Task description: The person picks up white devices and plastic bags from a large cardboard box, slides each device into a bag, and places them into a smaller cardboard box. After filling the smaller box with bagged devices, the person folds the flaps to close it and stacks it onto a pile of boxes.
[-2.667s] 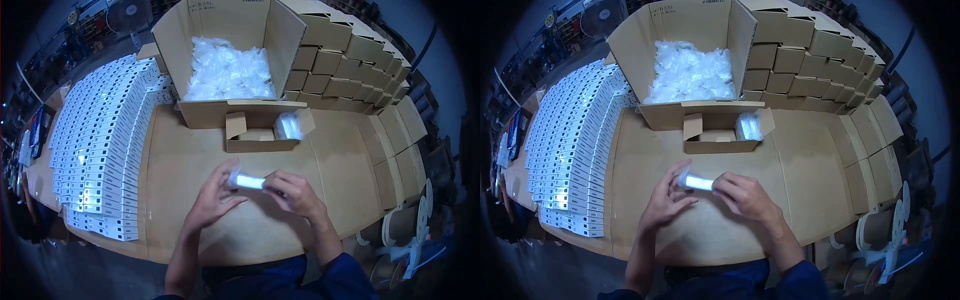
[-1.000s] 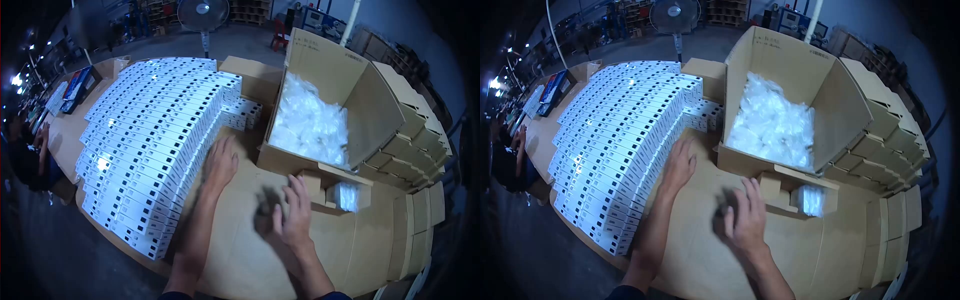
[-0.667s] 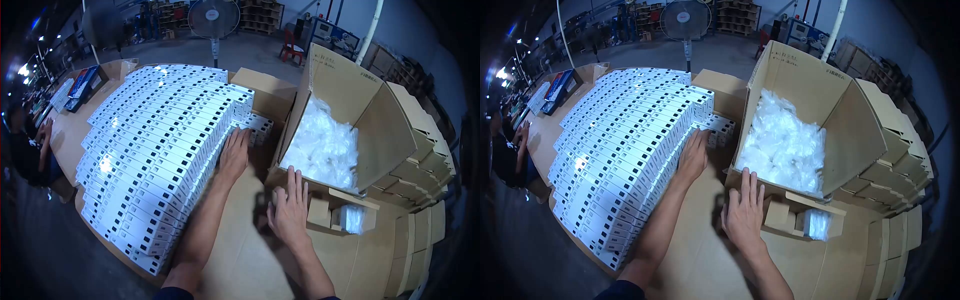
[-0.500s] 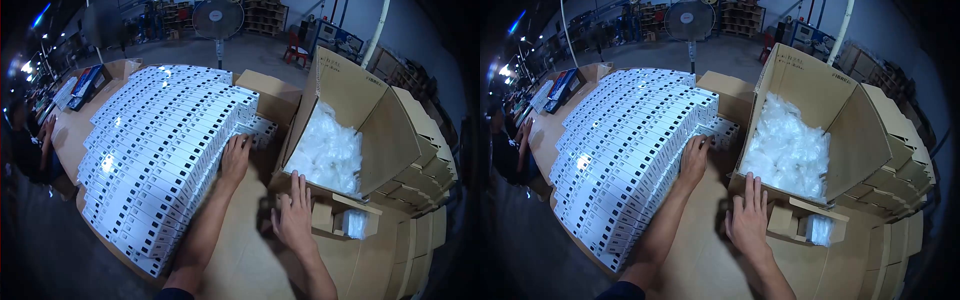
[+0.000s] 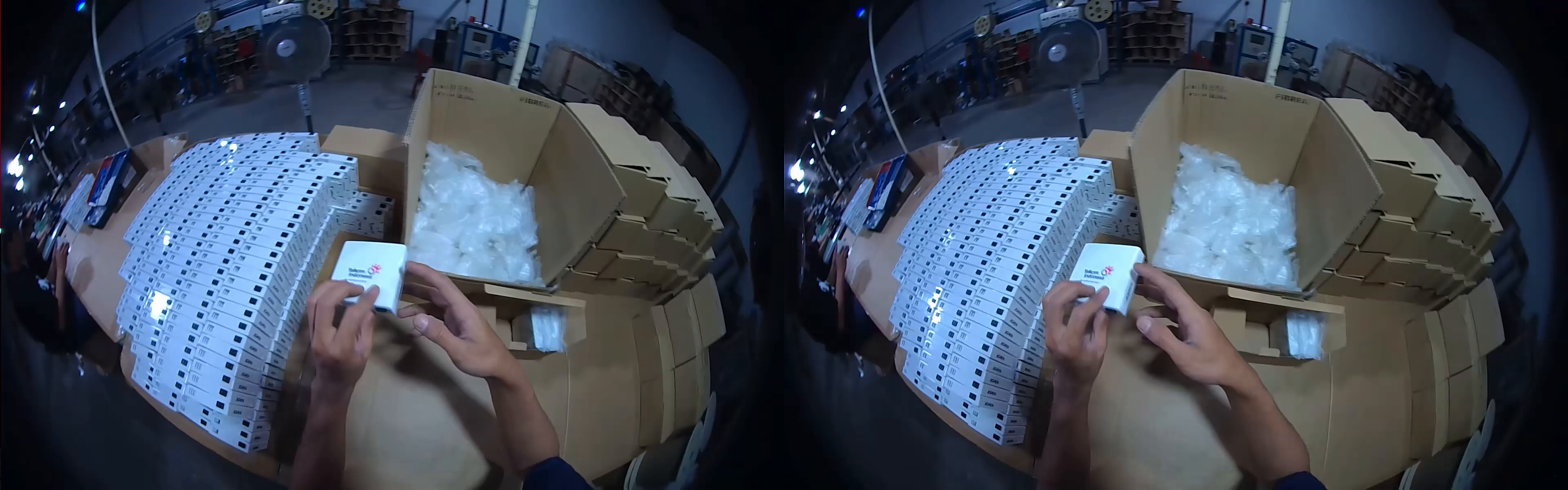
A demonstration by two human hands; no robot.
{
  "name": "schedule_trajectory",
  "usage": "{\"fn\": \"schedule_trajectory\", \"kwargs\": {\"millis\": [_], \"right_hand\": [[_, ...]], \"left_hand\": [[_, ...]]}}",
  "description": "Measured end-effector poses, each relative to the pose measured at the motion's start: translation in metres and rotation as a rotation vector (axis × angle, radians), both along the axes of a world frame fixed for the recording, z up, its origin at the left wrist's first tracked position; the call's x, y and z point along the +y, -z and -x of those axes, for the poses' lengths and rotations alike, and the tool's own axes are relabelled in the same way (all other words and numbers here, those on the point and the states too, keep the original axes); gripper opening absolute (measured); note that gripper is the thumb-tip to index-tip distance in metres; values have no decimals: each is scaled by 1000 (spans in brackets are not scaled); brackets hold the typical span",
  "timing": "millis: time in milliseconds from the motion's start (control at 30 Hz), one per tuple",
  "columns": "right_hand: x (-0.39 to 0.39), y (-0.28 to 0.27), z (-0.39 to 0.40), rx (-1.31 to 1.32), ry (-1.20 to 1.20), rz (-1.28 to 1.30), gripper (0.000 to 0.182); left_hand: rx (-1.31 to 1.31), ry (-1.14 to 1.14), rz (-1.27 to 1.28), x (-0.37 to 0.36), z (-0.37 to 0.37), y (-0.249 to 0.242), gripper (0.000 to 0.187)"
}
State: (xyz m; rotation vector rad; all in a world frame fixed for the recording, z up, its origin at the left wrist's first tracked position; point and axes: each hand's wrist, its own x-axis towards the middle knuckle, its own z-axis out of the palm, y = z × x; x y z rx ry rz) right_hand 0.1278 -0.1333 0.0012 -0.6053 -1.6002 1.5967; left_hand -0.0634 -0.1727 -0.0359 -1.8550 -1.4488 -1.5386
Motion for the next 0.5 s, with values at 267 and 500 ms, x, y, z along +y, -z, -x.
{"fn": "schedule_trajectory", "kwargs": {"millis": [267,500], "right_hand": [[44,-37,-62,14,162,-1,17],[160,-69,-101,-565,711,-615,11]], "left_hand": [[-40,497,240,34,-51,-71,35],[66,174,263,238,-83,-78,19]]}}
